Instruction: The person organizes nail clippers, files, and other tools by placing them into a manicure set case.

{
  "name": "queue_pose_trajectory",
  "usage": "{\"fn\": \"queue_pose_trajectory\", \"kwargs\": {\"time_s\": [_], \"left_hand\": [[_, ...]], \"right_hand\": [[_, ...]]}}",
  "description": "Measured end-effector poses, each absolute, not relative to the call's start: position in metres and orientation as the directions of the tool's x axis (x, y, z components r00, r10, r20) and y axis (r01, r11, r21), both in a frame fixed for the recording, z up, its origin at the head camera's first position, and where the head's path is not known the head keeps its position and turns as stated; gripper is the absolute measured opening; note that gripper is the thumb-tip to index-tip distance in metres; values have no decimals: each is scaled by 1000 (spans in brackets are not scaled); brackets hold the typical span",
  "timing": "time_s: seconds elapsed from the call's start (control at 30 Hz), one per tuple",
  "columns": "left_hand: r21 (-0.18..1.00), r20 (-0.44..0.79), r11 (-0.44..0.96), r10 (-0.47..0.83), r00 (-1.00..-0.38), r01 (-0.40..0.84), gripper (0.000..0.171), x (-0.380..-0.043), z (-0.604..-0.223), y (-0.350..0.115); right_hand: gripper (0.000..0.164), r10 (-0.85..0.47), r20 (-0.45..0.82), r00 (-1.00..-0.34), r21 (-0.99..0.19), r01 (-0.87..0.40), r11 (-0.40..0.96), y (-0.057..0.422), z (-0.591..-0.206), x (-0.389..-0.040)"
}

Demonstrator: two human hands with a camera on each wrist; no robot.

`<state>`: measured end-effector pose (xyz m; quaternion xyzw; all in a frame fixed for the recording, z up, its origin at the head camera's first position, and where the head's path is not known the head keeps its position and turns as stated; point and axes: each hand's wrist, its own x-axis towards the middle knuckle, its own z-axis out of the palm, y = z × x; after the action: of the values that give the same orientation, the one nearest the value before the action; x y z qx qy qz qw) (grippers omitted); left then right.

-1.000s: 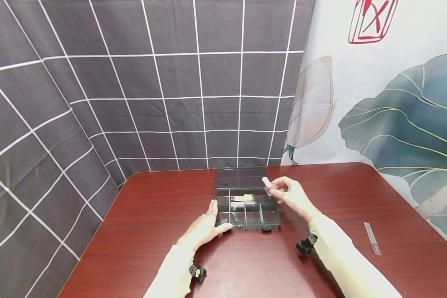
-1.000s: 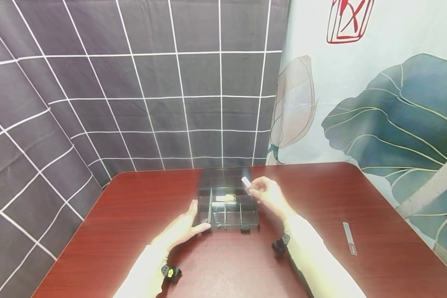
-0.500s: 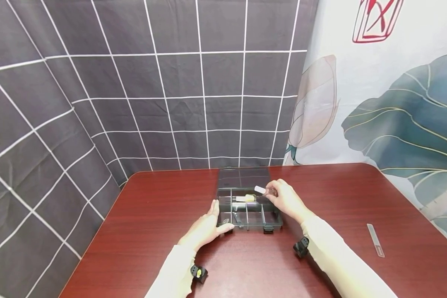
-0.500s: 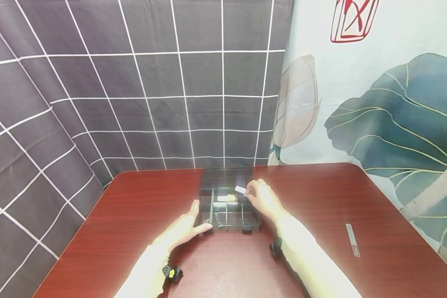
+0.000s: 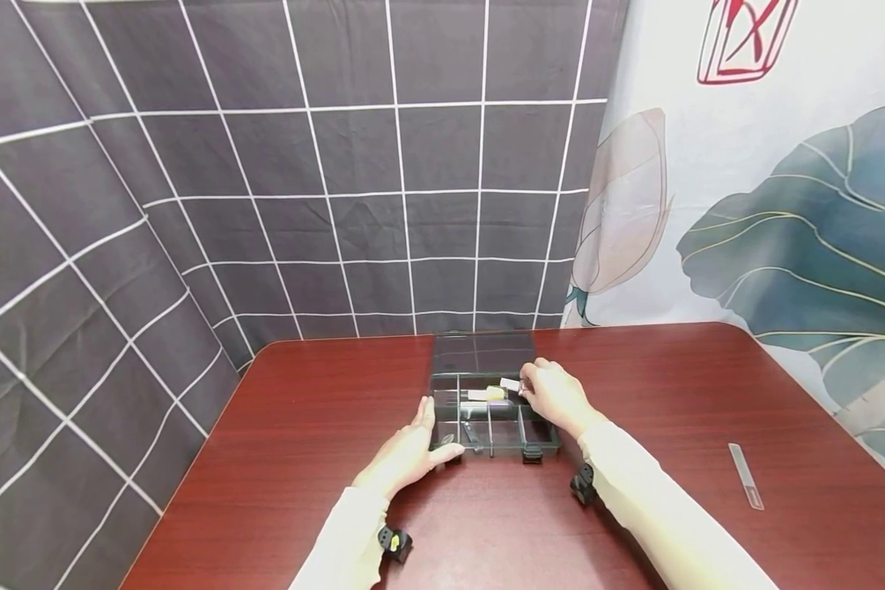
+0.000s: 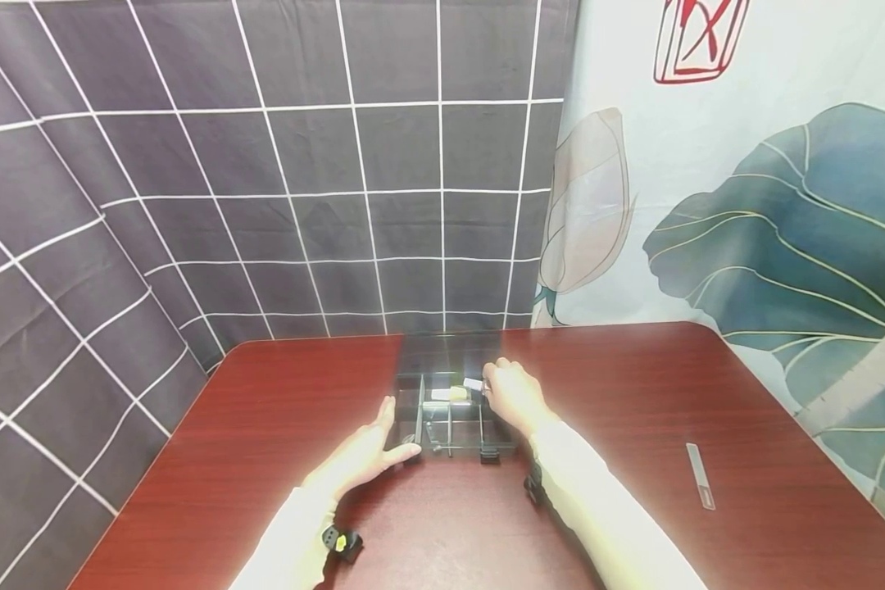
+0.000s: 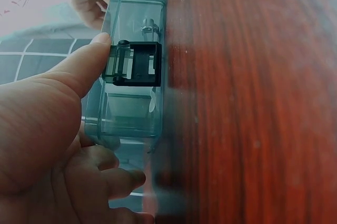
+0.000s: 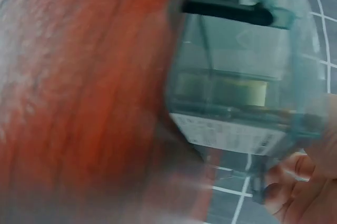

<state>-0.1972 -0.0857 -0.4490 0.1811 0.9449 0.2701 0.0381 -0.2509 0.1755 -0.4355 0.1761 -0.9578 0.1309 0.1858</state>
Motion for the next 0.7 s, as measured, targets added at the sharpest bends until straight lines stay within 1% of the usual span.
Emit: {"fn": "queue_pose_trajectory", "kwargs": {"time_s": [0.1, 0.23, 0.47, 0.6, 0.7], "left_hand": [[521, 27, 789, 366, -930, 326, 96, -197, -449, -86], [516, 27, 792, 366, -930, 327, 97, -198, -450, -86], [525, 37, 786, 364, -931, 328, 96, -197, -450, -87], [521, 40, 788, 362, -931, 328, 95, -197, -449, -87], [519, 42, 789, 361, -932, 329, 95, -198, -448, -87]], "right_hand": [[14, -275, 368, -888, -202, -365, 909, 175, -437, -251], [12, -252, 347, -903, -280, -357, 891, 175, -438, -251], [21, -212, 378, -901, -485, -387, 784, 181, -436, -246], [24, -149, 380, -913, -608, -368, 704, 187, -435, -241], [27, -91, 369, -925, -669, -332, 665, 193, -433, -236]]}}
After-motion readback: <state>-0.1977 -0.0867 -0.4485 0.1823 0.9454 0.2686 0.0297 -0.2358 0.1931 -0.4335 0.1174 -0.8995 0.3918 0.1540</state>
